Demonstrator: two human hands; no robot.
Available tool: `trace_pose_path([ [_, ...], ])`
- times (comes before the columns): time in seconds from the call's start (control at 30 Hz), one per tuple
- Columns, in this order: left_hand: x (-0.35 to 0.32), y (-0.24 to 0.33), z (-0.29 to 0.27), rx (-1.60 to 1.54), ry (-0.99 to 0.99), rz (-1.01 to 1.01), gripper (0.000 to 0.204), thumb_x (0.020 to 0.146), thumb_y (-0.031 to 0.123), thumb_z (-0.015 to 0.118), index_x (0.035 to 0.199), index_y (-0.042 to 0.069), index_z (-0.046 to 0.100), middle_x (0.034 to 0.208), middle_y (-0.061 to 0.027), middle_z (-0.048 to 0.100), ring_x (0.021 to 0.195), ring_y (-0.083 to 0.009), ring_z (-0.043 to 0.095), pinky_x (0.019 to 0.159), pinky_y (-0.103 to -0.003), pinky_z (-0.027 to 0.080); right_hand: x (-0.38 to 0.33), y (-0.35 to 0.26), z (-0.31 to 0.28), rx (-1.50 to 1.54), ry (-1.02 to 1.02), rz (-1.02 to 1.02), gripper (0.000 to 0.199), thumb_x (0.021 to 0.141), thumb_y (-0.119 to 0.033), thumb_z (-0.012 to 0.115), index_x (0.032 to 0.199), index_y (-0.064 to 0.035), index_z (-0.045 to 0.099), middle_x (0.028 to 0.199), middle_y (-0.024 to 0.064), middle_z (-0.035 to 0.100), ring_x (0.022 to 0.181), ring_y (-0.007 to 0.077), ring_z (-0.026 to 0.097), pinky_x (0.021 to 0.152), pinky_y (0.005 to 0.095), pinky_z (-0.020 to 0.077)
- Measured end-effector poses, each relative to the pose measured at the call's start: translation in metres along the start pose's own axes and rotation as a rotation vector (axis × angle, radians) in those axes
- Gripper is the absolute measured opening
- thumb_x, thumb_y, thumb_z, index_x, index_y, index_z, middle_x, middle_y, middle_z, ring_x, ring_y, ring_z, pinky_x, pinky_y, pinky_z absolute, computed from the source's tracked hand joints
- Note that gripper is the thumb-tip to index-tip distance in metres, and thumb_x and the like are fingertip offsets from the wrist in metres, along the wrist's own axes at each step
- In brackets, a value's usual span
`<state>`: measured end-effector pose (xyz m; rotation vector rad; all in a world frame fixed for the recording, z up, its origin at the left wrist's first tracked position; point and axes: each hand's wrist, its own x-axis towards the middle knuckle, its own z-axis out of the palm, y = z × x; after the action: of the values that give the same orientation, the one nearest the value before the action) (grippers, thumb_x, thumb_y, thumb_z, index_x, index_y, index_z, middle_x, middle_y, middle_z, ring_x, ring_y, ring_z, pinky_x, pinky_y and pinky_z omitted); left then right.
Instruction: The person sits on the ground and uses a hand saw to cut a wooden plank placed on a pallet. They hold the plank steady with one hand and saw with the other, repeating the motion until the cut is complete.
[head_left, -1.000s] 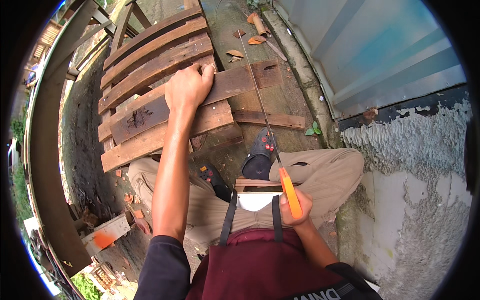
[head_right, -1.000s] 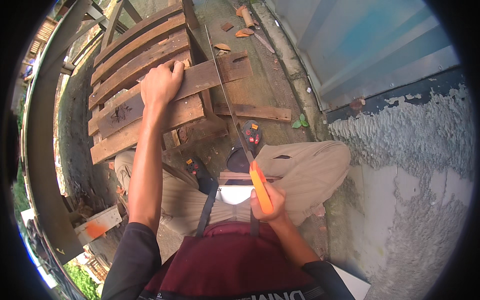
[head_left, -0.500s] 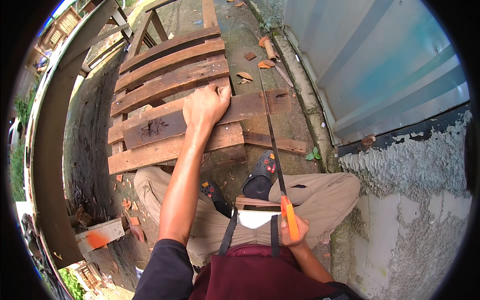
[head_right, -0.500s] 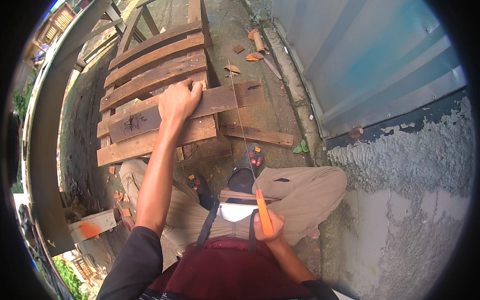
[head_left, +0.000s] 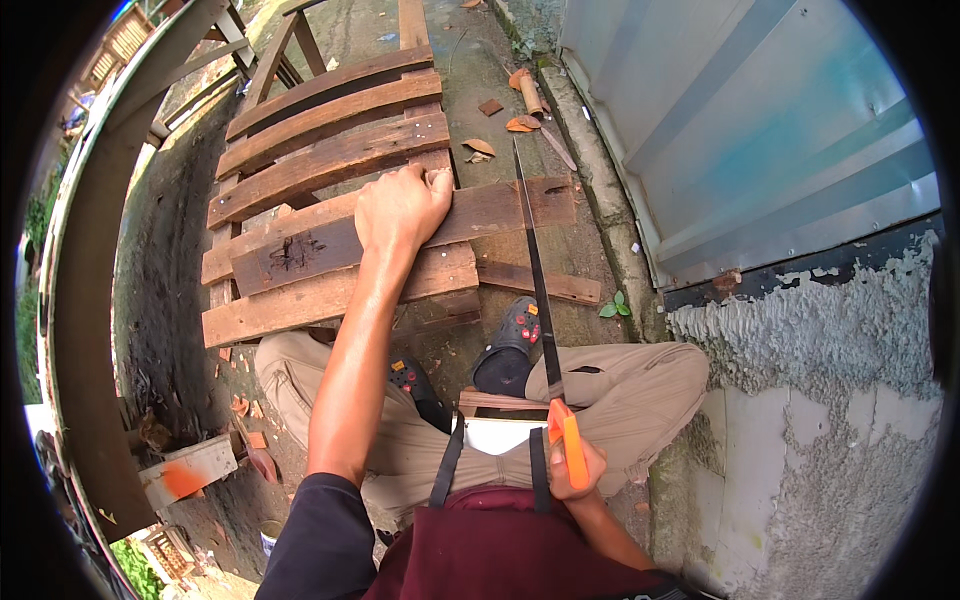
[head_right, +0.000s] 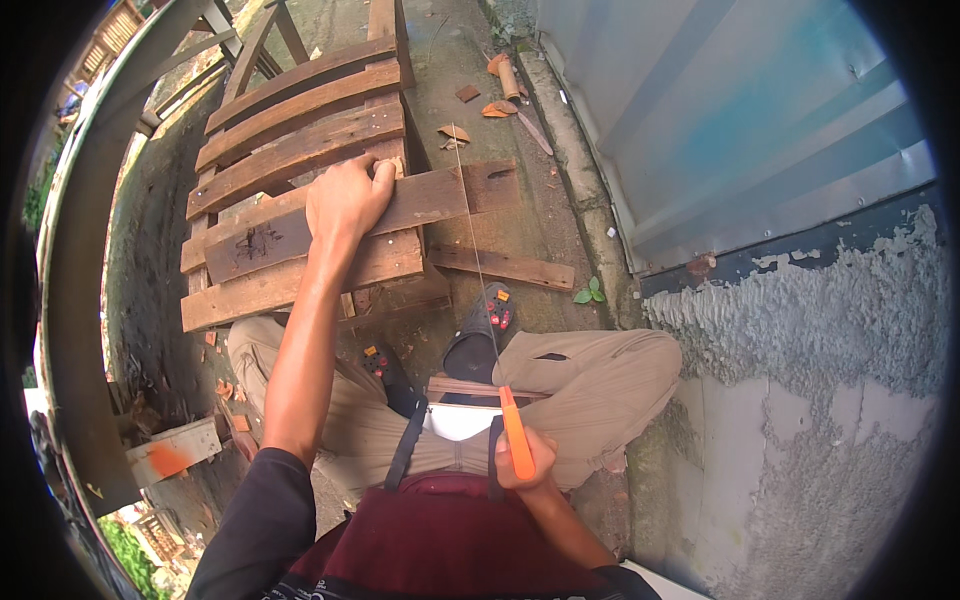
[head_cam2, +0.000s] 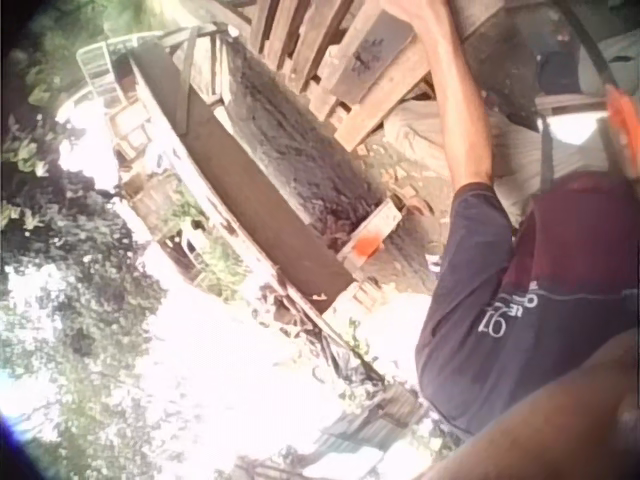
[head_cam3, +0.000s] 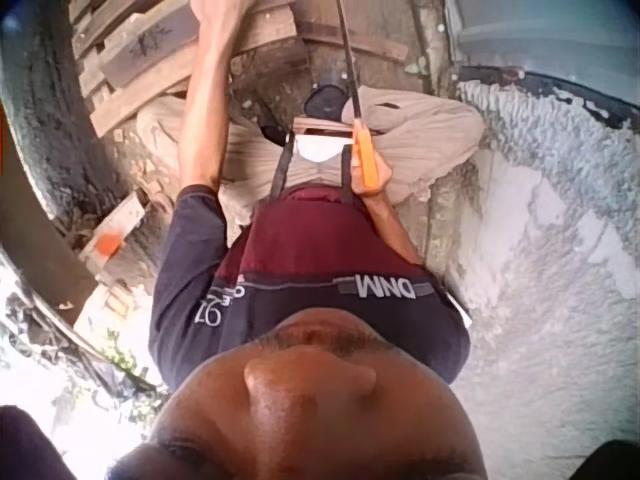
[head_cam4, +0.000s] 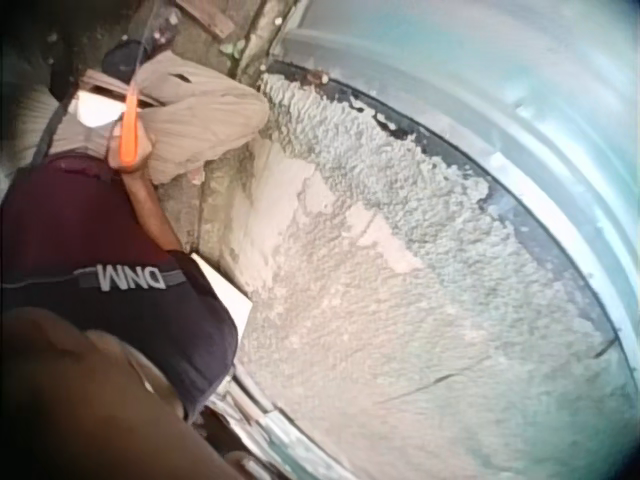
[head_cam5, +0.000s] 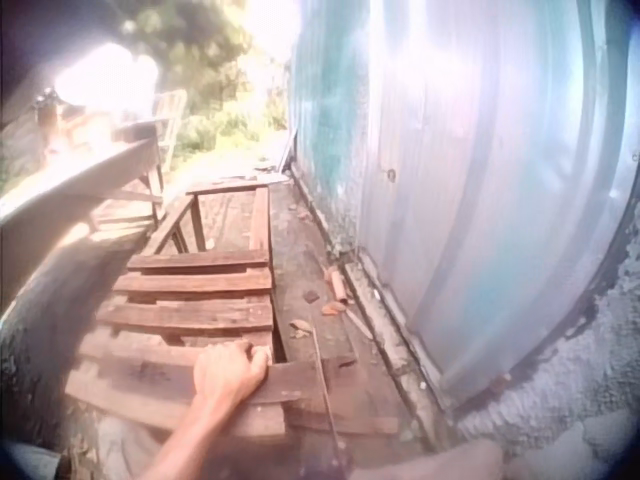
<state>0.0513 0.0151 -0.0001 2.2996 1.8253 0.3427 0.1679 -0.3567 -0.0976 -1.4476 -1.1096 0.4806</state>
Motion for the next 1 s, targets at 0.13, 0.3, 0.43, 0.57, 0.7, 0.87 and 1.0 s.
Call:
trace_pose_path([
  [0.13, 0.002, -0.001, 0.009, 0.006, 0.119, 0.100, 0.052, 0.091, 0.042, 0.048, 0.089, 0.000, 0.077, 0.088, -0.0263, 0.073, 0.087, -0.0392, 0.072, 0.094, -0.046, 0.049, 0.097, 0.000, 0.045, 0.113, 0.065, 0.018, 0.016, 0.089, -0.011, 0.064, 0.083, 0.0040, 0.062, 0.060, 0.0090, 0.055, 0.050, 0.0159, 0.055, 0.049, 0.0307, 0.0434],
  [0.3, 0.004, -0.003, 0.001, 0.026, 0.015, 0.085, 0.048, 0.088, 0.038, 0.046, 0.101, 0.005, 0.078, 0.085, -0.0282, 0.071, 0.087, -0.0417, 0.069, 0.096, -0.049, 0.045, 0.153, -0.031, 0.064, 0.024, 0.058, -0.012, 0.016, 0.088, -0.010, 0.065, 0.078, 0.0013, 0.059, 0.055, 0.0057, 0.050, 0.048, 0.0147, 0.055, 0.048, 0.0322, 0.0429],
  [0.43, 0.002, -0.004, 0.004, 0.008, 0.008, 0.058, 0.049, 0.089, 0.041, 0.047, 0.097, 0.003, 0.078, 0.085, -0.0274, 0.071, 0.085, -0.0409, 0.070, 0.096, -0.049, 0.045, 0.026, 0.005, 0.021, 0.015, -0.006, -0.036, 0.015, 0.086, -0.010, 0.064, 0.083, 0.0052, 0.064, 0.060, 0.0076, 0.057, 0.052, 0.0184, 0.061, 0.052, 0.0337, 0.0486],
  [0.57, 0.003, -0.004, 0.004, 0.014, 0.011, 0.044, 0.053, 0.091, 0.044, 0.050, 0.090, -0.001, 0.077, 0.086, -0.0264, 0.072, 0.082, -0.0389, 0.071, 0.094, -0.048, 0.045, 0.017, -0.003, 0.019, 0.118, -0.003, -0.033, 0.021, 0.088, -0.012, 0.059, 0.077, 0.0046, 0.058, 0.059, 0.0048, 0.055, 0.053, 0.0119, 0.052, 0.051, 0.0277, 0.0442],
  [0.7, 0.007, -0.003, 0.004, 0.033, 0.007, 0.057, 0.047, 0.089, 0.038, 0.046, 0.099, 0.004, 0.078, 0.087, -0.0285, 0.071, 0.087, -0.0425, 0.069, 0.095, -0.049, 0.045, 0.098, -0.029, 0.030, 0.160, 0.032, 0.165, 0.012, 0.086, -0.008, 0.062, 0.084, 0.0037, 0.063, 0.061, 0.0030, 0.055, 0.055, 0.0105, 0.052, 0.052, 0.0283, 0.0431],
  [0.87, 0.005, -0.002, 0.000, 0.021, -0.006, 0.067, 0.050, 0.089, 0.039, 0.047, 0.101, 0.002, 0.078, 0.091, -0.0286, 0.071, 0.089, -0.0427, 0.069, 0.096, -0.049, 0.045, 0.124, -0.044, 0.041, 0.106, 0.004, 0.093, 0.011, 0.086, -0.006, 0.062, 0.078, 0.0009, 0.058, 0.058, 0.0050, 0.053, 0.050, 0.0118, 0.052, 0.048, 0.0305, 0.0406],
  [1.0, 0.003, -0.003, 0.001, -0.008, 0.022, 0.073, 0.052, 0.090, 0.042, 0.048, 0.096, 0.000, 0.078, 0.088, -0.0272, 0.072, 0.086, -0.0403, 0.071, 0.096, -0.049, 0.045, 0.034, -0.008, 0.023, 0.026, 0.041, -0.023, 0.011, 0.084, -0.008, 0.062, 0.079, 0.0017, 0.060, 0.058, 0.0073, 0.055, 0.048, 0.0199, 0.057, 0.050, 0.0322, 0.0449],
])
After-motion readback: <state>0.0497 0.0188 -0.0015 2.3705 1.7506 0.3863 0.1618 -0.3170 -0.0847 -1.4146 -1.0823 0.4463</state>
